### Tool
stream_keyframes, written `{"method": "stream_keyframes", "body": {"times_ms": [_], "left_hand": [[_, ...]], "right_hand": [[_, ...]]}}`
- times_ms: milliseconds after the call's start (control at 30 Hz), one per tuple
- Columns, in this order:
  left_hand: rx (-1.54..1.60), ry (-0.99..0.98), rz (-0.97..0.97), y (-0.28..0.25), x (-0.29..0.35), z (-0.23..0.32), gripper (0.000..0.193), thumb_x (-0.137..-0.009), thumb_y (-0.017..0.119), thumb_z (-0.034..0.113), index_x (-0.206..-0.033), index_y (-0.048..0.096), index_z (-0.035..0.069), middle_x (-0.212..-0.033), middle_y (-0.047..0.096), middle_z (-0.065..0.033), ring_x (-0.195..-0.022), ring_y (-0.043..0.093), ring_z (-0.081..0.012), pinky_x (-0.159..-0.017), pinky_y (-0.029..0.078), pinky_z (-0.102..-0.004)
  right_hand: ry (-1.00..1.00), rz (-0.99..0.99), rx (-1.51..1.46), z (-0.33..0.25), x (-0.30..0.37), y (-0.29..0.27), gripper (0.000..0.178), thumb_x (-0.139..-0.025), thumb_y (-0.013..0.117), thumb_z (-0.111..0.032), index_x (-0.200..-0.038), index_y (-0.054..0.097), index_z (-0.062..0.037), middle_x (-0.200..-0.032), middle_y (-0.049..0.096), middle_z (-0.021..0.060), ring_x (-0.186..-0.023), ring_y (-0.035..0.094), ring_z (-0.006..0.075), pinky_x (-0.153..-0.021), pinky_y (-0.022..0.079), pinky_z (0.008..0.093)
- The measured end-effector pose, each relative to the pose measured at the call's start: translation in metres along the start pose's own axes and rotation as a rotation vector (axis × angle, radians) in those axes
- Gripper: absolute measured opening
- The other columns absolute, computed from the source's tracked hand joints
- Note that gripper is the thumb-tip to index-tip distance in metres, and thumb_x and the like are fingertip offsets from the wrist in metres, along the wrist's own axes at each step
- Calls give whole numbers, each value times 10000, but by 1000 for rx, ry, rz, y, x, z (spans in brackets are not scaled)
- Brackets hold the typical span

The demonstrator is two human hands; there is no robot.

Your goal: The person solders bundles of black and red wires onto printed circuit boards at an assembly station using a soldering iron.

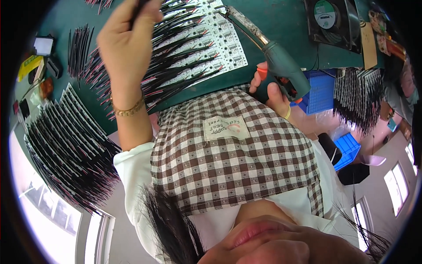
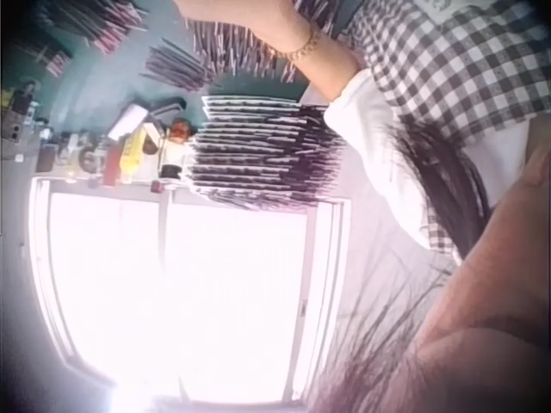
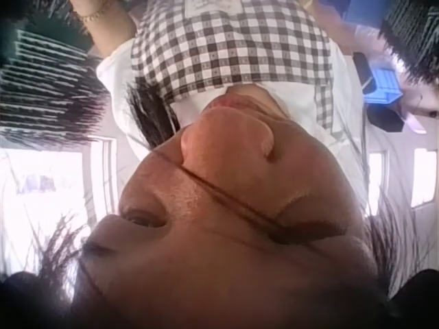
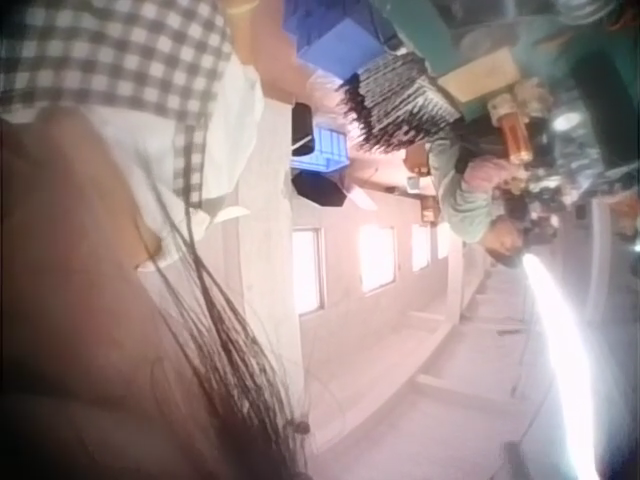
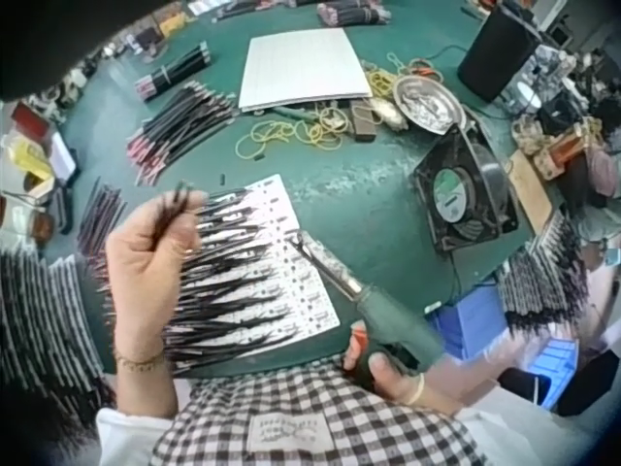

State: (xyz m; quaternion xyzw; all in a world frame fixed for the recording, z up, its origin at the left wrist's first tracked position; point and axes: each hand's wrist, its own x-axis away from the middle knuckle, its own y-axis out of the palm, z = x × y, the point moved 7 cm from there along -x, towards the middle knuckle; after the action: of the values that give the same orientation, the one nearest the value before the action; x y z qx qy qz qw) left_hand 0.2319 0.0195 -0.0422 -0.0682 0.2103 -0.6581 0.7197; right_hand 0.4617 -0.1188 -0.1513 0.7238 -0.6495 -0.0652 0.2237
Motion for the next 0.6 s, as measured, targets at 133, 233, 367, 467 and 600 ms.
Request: {"method": "stream_keyframes", "body": {"times_ms": [133, 233, 367, 467, 600], "left_hand": [[-500, 51, -302, 30, 5, -17, 209, -791, 695, 147, -972, 669, 46, -807, 617, -65, -651, 561, -126, -626, 449, -257], [-611, 295, -373, 38, 6, -21, 211, -775, 700, 146, -960, 667, 49, -827, 626, -78, -671, 589, -199, -633, 462, -281], [-710, 437, -561, 43, 4, -20, 294, -729, 679, 84, -1020, 652, 115, -877, 612, -61, -705, 593, -258, -632, 479, -331], [-705, 562, -627, 45, 1, -15, 366, -685, 667, 19, -1027, 652, 148, -885, 605, -35, -703, 591, -248, -620, 485, -330], [-700, 720, -648, 43, 5, -9, 395, -645, 644, -28, -1008, 656, 128, -885, 616, -24, -704, 606, -225, -594, 492, -320]], "right_hand": [[-54, -65, 54, -7, -7, 6, 412, -893, 557, -243, -1204, 465, 10, -856, 543, 83, -765, 545, 150, -714, 456, 296], [-81, -79, 101, -4, -8, 6, 314, -895, 552, -147, -1166, 521, 9, -848, 582, 61, -755, 568, 132, -715, 464, 279], [-110, -112, 97, -6, -8, 6, 284, -878, 580, -107, -1136, 536, 2, -877, 600, 47, -780, 588, 113, -735, 478, 252], [-91, -92, 44, -8, -8, 2, 258, -874, 591, -119, -1097, 555, 5, -889, 622, 54, -782, 605, 113, -719, 483, 249], [-73, -74, 78, -8, -10, -2, 207, -852, 620, -113, -1021, 592, 3, -873, 646, 56, -772, 623, 110, -694, 492, 244]]}}
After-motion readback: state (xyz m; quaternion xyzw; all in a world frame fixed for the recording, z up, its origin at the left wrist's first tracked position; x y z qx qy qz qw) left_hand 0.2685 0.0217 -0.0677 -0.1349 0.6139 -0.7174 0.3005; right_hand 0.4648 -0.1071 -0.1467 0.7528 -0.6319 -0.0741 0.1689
